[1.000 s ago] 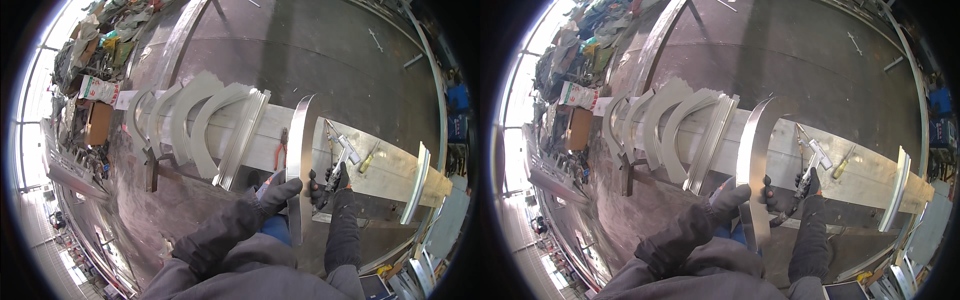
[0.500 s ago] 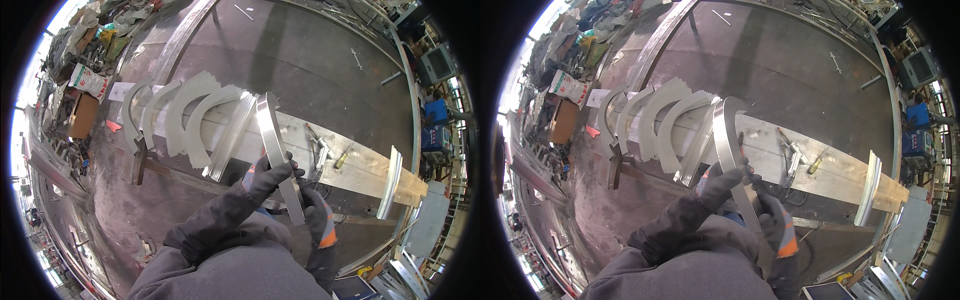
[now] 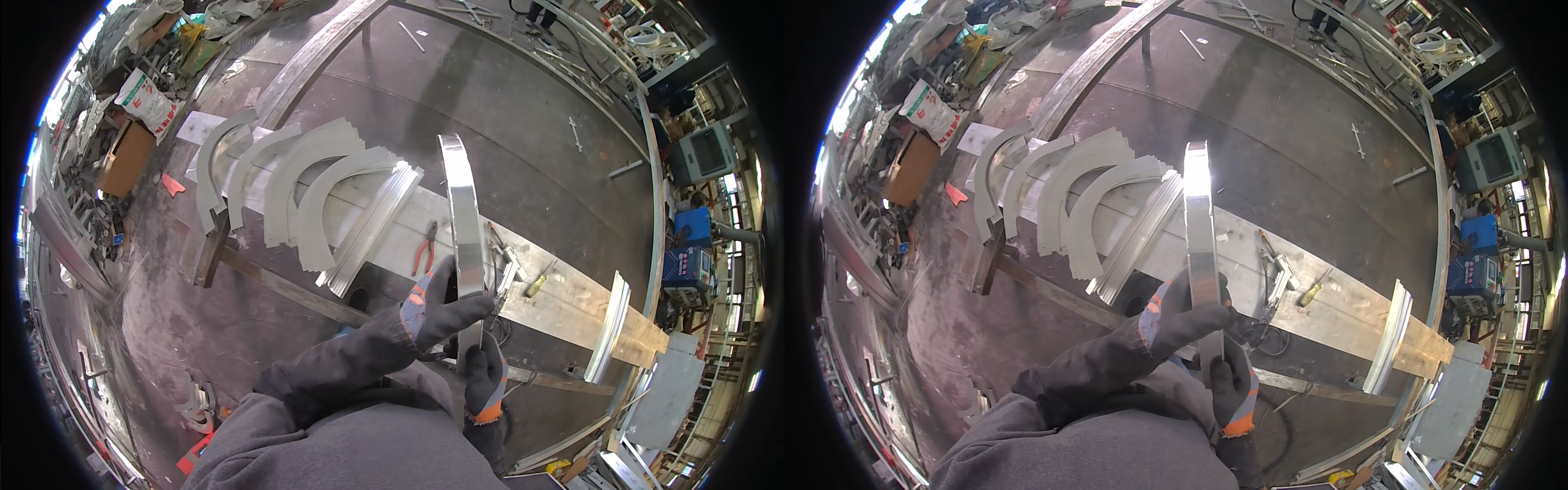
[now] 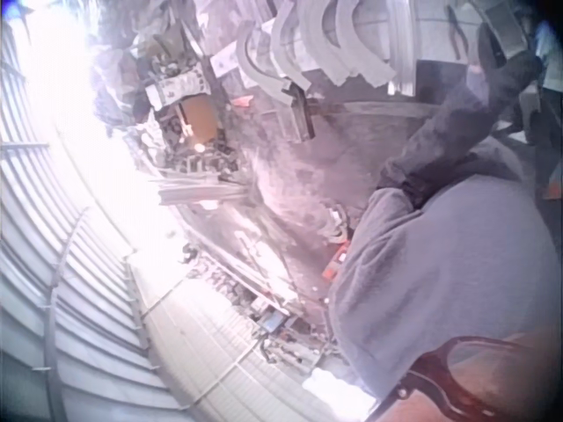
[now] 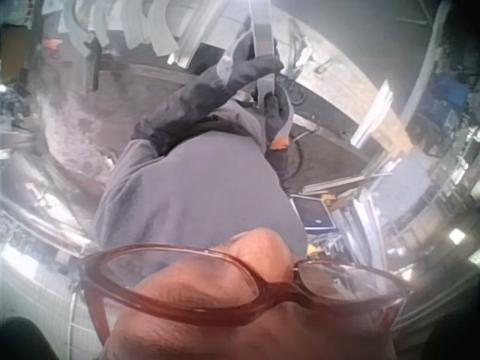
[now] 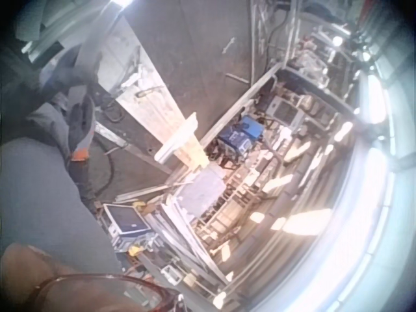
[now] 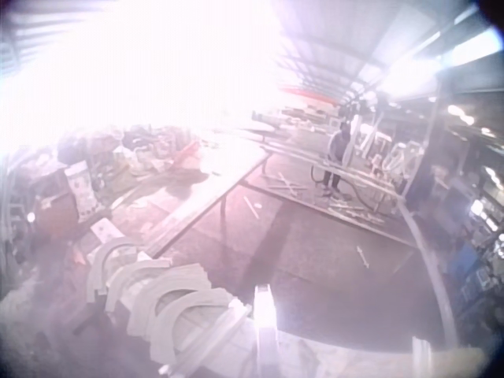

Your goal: The person welds curved metal pieces to a rectangular metal frame using a handheld welding torch. They repeatedly position the curved pieces, weld them in place, and inspect the joints. The work is performed on a metal workbench in a workshop.

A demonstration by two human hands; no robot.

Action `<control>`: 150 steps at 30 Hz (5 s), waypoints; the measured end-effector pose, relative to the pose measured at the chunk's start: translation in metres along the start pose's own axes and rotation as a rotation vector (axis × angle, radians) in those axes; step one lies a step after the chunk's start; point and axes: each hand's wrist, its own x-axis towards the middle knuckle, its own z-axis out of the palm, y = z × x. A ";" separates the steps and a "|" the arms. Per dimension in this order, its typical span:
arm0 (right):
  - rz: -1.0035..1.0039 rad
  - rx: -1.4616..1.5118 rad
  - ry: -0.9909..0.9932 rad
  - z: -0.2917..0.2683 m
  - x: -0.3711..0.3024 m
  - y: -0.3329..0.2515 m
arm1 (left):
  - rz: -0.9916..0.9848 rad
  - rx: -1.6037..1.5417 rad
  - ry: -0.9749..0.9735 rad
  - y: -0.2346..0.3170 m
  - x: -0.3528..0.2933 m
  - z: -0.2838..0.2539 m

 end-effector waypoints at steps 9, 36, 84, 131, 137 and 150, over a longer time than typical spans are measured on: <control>-0.022 0.431 -0.038 0.021 -0.007 0.003 | 0.048 0.045 -0.002 0.010 -0.014 0.008; -0.089 0.188 0.154 0.011 -0.011 0.001 | -0.110 -0.136 -0.089 -0.013 0.001 0.007; 0.171 0.525 -0.056 -0.045 0.050 0.145 | -0.372 0.228 0.165 -0.174 0.035 0.013; 0.479 1.089 0.195 -0.081 0.125 0.208 | -0.114 1.292 0.279 -0.357 0.248 -0.113; 0.539 1.063 0.015 -0.074 0.141 0.212 | -0.079 1.261 0.265 -0.358 0.246 -0.115; 0.712 1.028 0.104 -0.066 0.162 0.192 | -0.039 1.278 0.259 -0.355 0.247 -0.117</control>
